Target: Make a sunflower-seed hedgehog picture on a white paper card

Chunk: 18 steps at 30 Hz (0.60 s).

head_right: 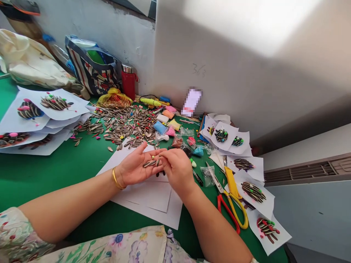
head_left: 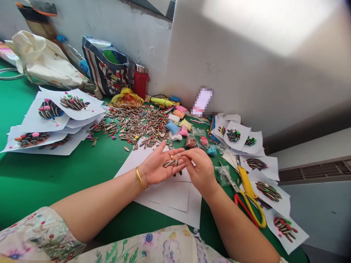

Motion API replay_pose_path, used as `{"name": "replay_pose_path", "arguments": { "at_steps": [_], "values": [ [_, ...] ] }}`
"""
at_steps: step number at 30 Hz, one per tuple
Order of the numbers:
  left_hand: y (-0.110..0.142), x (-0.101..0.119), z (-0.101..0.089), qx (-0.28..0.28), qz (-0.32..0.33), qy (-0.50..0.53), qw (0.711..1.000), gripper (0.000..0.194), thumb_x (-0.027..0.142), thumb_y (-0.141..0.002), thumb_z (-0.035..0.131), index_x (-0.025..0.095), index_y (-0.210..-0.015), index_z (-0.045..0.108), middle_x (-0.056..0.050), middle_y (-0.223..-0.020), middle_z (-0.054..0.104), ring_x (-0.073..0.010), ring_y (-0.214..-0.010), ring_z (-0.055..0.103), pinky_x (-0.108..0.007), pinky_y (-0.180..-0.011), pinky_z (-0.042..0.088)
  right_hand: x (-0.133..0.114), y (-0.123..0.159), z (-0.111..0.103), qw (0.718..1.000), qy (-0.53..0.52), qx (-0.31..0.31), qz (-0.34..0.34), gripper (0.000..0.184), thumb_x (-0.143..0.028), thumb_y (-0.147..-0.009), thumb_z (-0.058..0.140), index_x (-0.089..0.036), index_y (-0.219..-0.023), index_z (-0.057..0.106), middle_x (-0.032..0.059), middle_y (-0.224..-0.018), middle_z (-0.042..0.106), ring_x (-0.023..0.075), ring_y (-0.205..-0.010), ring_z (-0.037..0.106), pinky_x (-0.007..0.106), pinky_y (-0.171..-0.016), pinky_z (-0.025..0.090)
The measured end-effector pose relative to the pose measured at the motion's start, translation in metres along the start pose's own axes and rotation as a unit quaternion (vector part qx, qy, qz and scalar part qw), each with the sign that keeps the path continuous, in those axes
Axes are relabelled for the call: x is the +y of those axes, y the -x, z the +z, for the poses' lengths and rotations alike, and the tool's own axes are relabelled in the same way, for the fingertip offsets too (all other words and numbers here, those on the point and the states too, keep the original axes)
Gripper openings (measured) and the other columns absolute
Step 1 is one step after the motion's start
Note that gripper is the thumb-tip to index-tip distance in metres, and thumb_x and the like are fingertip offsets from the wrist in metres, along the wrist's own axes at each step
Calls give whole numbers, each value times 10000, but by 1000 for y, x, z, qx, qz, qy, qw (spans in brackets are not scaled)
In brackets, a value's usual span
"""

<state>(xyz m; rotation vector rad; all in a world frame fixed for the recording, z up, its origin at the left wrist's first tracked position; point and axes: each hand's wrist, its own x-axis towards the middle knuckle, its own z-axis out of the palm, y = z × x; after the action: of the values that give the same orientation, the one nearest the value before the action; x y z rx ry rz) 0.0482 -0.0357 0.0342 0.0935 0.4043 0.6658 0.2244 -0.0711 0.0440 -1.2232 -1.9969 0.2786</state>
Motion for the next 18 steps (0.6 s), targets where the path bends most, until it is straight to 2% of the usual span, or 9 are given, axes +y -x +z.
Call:
{"name": "replay_pose_path", "arguments": {
  "at_steps": [2,4,8,12,18],
  "values": [
    [-2,7,-1,33,43,2,999,610,558,-1010,304,69,-1234,592,-230,-1108,688,-287,-1056,696,-399,-892,586,12,0,-10,998,19,0,52,221,-272,-976,496,-247,-1050,702,65,-1032,717,223,-997,644,373,-921,501],
    [-4,15,-3,65,93,4,994,613,556,-1014,288,74,-1237,594,-239,-1186,667,-289,-1117,677,-392,-902,589,26,2,-17,992,40,-33,113,227,-247,-936,523,-239,-1079,699,60,-1045,724,216,-945,657,345,-855,514],
    [-10,28,-10,112,150,14,982,560,512,-1027,295,78,-1217,594,-214,-1156,683,-277,-1101,685,-398,-898,596,45,4,-22,964,70,-161,199,217,-196,-856,564,-243,-989,728,27,-975,742,192,-827,664,309,-738,502],
    [-12,31,-12,126,159,14,979,562,514,-1028,284,76,-1199,592,-211,-1131,687,-281,-1086,690,-406,-884,601,47,6,-18,955,64,-211,200,167,-230,-859,585,-261,-901,744,14,-963,742,190,-858,664,297,-732,482],
    [-12,29,-11,127,155,8,980,522,485,-1031,306,79,-1183,597,-209,-1123,686,-277,-1075,692,-408,-890,599,43,6,-11,955,82,-214,187,151,-241,-882,587,-255,-911,734,19,-943,727,187,-856,642,288,-725,450]
  ]
}}
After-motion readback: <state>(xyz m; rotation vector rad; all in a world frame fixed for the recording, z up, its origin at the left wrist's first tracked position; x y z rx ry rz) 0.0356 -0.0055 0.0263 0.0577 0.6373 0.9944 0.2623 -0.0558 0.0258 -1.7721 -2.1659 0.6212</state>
